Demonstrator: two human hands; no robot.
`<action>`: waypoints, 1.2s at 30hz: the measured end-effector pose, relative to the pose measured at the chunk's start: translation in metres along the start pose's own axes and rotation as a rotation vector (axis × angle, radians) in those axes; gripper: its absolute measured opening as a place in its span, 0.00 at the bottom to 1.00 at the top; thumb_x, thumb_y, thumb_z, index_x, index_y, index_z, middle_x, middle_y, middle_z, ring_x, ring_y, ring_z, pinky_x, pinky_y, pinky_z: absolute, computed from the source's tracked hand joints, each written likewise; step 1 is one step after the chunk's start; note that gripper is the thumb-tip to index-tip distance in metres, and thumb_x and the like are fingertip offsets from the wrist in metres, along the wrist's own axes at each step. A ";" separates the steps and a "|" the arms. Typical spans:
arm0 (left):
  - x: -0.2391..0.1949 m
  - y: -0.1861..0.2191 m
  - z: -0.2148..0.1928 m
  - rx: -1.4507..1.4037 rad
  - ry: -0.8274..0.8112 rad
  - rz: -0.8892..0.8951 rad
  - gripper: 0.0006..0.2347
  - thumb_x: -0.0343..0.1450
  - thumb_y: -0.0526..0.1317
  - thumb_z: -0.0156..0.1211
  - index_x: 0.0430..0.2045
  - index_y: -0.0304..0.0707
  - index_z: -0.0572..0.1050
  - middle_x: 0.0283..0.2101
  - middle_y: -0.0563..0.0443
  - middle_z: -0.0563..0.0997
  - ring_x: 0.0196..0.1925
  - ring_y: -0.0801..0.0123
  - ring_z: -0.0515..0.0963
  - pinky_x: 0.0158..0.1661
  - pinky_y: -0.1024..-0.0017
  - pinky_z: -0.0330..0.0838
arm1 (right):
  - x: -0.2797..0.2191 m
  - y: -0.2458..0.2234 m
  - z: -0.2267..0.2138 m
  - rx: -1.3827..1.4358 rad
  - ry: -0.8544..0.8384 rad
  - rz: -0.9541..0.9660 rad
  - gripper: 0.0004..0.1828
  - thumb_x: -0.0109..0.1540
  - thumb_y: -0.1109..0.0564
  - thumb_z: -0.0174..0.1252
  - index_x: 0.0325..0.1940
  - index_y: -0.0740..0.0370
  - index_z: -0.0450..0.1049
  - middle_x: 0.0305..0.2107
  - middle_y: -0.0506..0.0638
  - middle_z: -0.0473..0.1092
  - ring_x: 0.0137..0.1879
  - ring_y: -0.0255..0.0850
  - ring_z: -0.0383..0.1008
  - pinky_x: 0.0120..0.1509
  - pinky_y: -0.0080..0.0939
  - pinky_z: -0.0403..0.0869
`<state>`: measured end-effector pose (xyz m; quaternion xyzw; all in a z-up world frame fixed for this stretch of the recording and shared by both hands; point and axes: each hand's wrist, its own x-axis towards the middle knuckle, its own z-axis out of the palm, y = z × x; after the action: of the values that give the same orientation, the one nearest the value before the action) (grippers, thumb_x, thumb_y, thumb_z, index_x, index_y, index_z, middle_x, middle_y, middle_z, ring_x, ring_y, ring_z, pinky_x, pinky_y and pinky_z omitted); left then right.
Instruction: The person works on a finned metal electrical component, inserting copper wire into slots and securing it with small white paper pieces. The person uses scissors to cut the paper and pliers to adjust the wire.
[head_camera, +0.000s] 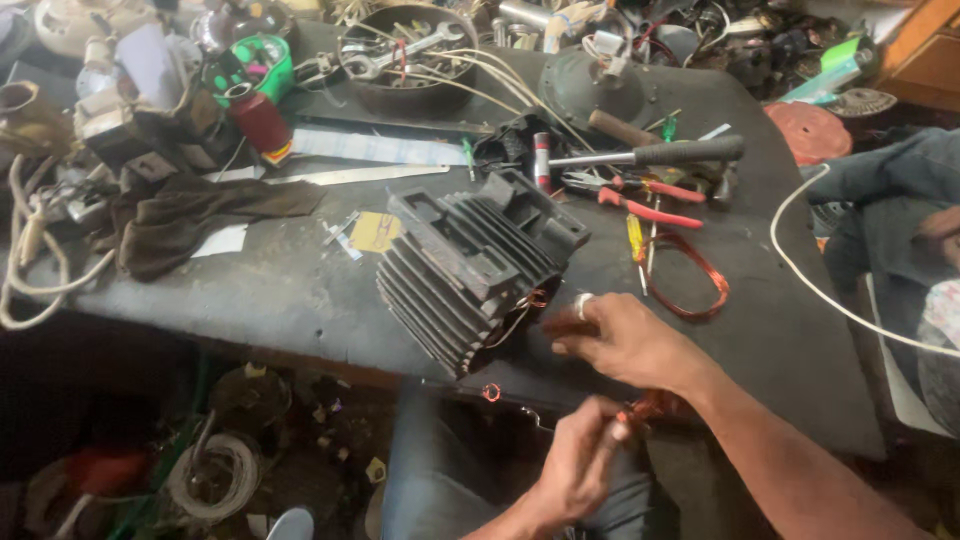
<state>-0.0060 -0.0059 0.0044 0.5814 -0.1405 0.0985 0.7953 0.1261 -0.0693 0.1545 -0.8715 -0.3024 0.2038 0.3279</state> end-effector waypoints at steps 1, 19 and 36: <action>-0.002 0.003 -0.003 0.125 -0.025 0.047 0.05 0.81 0.33 0.51 0.44 0.26 0.71 0.40 0.41 0.80 0.40 0.63 0.79 0.46 0.67 0.75 | 0.004 -0.003 0.002 -0.044 -0.019 0.013 0.14 0.56 0.57 0.63 0.46 0.58 0.83 0.38 0.55 0.82 0.44 0.46 0.85 0.50 0.43 0.78; 0.023 0.016 -0.011 -0.642 0.164 -0.109 0.10 0.81 0.40 0.44 0.46 0.30 0.68 0.28 0.49 0.74 0.37 0.62 0.78 0.55 0.60 0.73 | -0.036 0.045 -0.053 0.324 -0.057 0.105 0.25 0.62 0.48 0.57 0.58 0.67 0.77 0.45 0.57 0.82 0.54 0.46 0.86 0.58 0.46 0.79; 0.058 0.054 -0.038 -0.740 0.393 -0.443 0.10 0.76 0.42 0.50 0.35 0.31 0.70 0.25 0.53 0.71 0.30 0.66 0.72 0.39 0.65 0.70 | -0.035 0.057 -0.019 0.210 0.014 0.080 0.17 0.61 0.60 0.65 0.54 0.64 0.82 0.45 0.58 0.82 0.50 0.45 0.83 0.55 0.42 0.79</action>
<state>0.0351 0.0460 0.0613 0.2454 0.1146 -0.0221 0.9624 0.1334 -0.1350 0.1339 -0.8451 -0.2420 0.2414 0.4110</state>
